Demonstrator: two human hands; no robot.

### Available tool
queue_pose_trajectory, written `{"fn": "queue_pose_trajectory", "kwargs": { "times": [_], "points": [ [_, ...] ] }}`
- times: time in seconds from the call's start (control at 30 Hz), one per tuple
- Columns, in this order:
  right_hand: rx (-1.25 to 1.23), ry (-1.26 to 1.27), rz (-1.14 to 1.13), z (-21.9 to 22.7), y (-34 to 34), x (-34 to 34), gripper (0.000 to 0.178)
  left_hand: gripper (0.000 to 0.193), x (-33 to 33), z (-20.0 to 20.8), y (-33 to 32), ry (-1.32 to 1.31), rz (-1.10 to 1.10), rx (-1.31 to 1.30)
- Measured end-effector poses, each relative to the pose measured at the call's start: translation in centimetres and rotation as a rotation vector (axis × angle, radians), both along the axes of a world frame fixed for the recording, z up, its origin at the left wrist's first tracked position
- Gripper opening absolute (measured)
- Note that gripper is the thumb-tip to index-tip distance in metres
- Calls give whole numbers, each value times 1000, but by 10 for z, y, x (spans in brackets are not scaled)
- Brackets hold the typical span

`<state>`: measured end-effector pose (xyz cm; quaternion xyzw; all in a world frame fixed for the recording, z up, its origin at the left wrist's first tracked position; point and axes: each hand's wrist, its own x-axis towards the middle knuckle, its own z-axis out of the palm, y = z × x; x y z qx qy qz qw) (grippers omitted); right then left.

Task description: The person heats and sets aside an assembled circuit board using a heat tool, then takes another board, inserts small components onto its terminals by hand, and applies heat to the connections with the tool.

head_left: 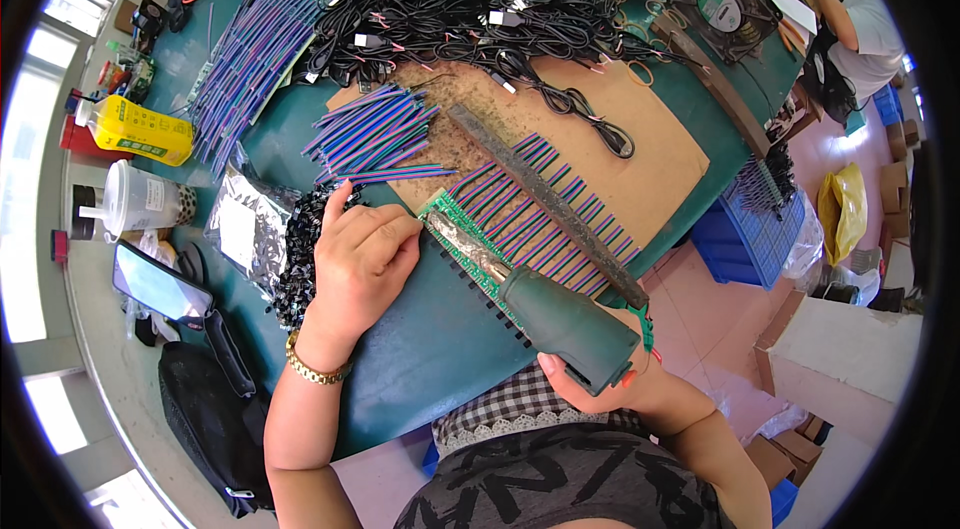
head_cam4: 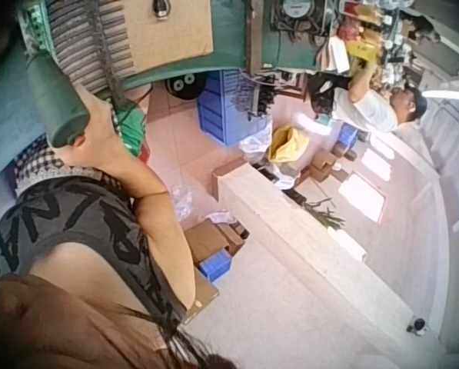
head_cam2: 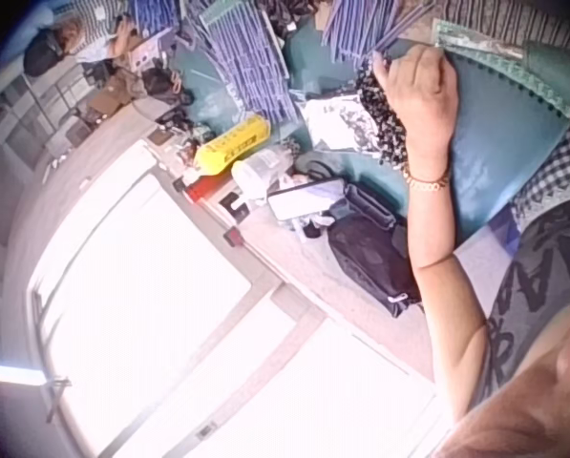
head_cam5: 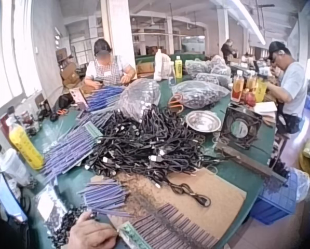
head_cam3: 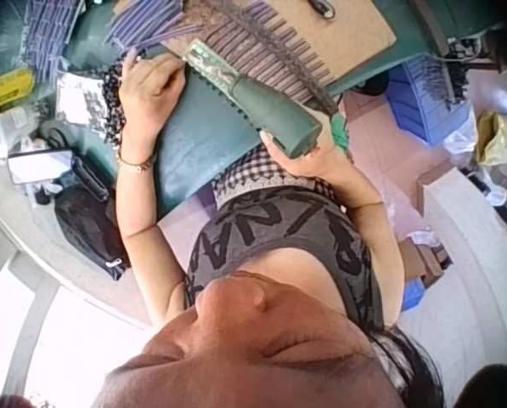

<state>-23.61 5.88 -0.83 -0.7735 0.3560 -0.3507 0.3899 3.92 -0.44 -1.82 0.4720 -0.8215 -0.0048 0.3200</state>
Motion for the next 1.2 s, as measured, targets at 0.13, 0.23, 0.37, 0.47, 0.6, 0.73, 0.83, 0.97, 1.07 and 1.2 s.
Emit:
{"fn": "queue_pose_trajectory", "kwargs": {
  "times": [0.13,0.23,0.37,0.47,0.6,0.73,0.83,0.97,1.07,1.2],
  "points": [
    [-9,-21,3,2,-1,2,36,21,-1,1,1,3,17,8],
    [-46,12,-1,3,-1,2,34,21,-1,0,1,5,21,0],
    [-16,-19,-8,4,-1,2,33,22,-1,1,1,7,18,-4],
    [-18,10,-2,3,0,1,33,20,-1,1,2,-5,23,-7],
    [13,-20,-16,3,-1,2,31,19,-2,1,1,-39,25,-25],
    [-54,-48,-48,5,-1,3,25,19,-2,1,1,-40,14,-16],
    [-13,-90,-60,-9,6,1,20,20,0,3,3,-51,24,-12],
    [258,-315,-90,-12,15,2,17,21,-1,2,2,-54,16,-17],
    [384,-377,-117,-19,20,2,16,21,-2,2,1,-42,7,-14],
    [339,-330,-128,-19,19,0,16,19,-3,4,3,-10,24,17]
  ]
}}
